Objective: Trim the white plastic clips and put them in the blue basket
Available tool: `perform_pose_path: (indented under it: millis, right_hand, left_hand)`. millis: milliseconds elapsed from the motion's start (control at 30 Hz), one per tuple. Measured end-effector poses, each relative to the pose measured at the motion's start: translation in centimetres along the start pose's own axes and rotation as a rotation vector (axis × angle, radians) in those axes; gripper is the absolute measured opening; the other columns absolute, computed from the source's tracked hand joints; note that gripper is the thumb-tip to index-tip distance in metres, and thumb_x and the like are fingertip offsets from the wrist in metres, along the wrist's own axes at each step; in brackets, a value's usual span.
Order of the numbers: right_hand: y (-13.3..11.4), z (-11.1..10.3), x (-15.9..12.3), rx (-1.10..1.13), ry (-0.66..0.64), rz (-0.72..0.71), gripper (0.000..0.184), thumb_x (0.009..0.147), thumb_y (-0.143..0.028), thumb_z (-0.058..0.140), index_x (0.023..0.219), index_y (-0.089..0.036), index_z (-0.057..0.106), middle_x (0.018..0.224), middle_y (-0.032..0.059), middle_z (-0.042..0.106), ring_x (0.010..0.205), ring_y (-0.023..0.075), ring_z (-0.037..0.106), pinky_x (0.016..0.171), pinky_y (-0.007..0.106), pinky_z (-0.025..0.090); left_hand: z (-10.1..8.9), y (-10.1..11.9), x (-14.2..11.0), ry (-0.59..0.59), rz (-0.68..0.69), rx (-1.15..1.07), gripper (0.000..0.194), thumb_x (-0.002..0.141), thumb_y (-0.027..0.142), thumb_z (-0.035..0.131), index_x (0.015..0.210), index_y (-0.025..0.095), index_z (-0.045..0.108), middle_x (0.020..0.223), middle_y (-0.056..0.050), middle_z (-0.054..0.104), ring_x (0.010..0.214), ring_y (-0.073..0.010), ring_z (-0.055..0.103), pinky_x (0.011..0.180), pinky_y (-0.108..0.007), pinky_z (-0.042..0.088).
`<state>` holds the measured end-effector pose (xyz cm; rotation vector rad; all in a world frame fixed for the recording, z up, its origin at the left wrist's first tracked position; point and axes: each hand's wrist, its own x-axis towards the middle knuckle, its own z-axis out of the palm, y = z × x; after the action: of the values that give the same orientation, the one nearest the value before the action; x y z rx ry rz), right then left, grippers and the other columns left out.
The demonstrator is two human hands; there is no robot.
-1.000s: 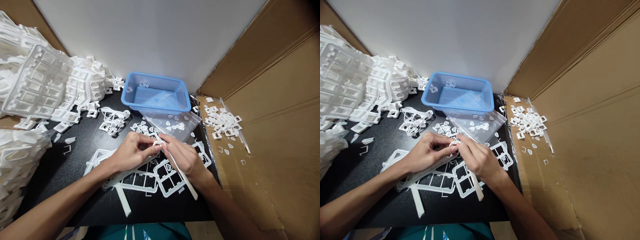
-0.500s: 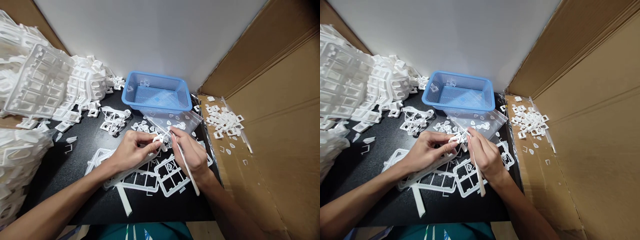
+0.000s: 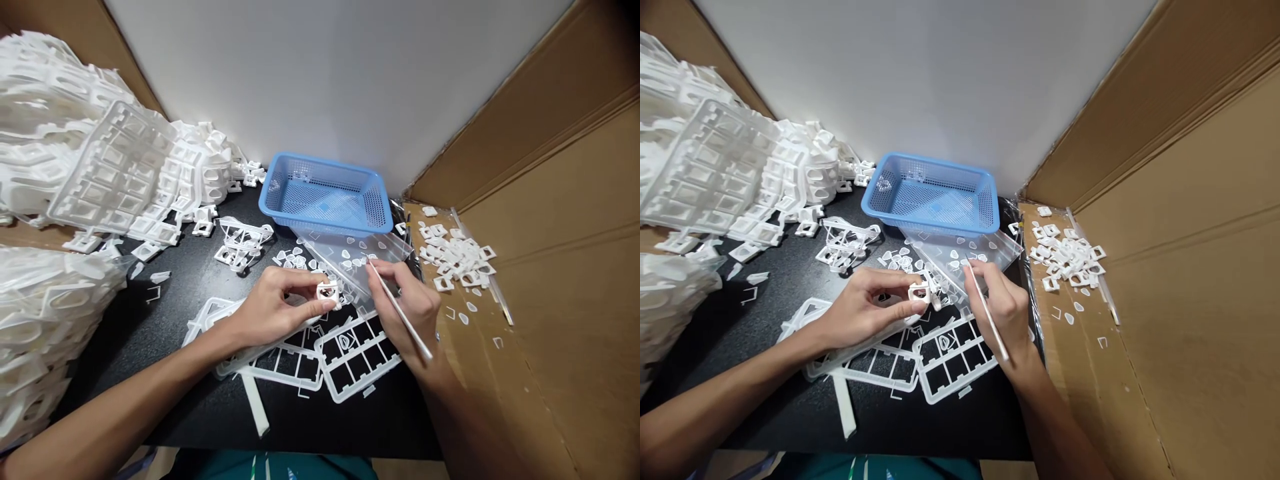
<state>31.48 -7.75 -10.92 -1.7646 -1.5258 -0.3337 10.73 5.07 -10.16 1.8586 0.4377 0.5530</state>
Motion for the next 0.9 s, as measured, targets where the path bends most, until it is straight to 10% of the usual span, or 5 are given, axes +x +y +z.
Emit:
perform_pose_path:
  millis: [300,600,900]
  right_hand:
    - [-1.2,-0.3,-0.1,0.096,-0.019,0.14,0.006,0.096,-0.025,0.072,0.091,-0.022,0.07,0.073,0.0004,0.071,0.064,0.017,0.067,0.065,0.033,0.053]
    - [-2.8,-0.5,0.5,0.738,-0.233,0.322,0.007,0.096,-0.024,0.071,0.09,-0.021,0.071,0.105,0.0052,0.077,0.099,0.0208,0.075,0.087,0.035,0.06]
    - [-2.7,-0.2,0.7,0.966,-0.352,0.555,0.015,0.096,-0.03,0.074,0.088,-0.017,0.074,0.12,0.0103,0.078,0.09,0.02,0.081,0.082,0.033,0.069]
  left_hand:
    - [0.3,-0.2,0.3,-0.019,-0.143,-0.045,0.037,0.094,0.04,0.075,0.117,0.012,0.078,0.09,-0.008,0.079,0.076,-0.0168,0.072,0.07,-0.027,0.056]
    - [0.3,-0.4,0.3,0.007,-0.14,-0.073,0.04,0.094,0.038,0.076,0.126,0.016,0.074,0.092,-0.004,0.081,0.076,-0.0149,0.075,0.07,-0.024,0.059]
    - [0.3,-0.1,0.4,0.003,-0.122,-0.053,0.033,0.096,0.038,0.074,0.123,0.019,0.075,0.109,-0.004,0.081,0.082,-0.0137,0.074,0.069,-0.022,0.057]
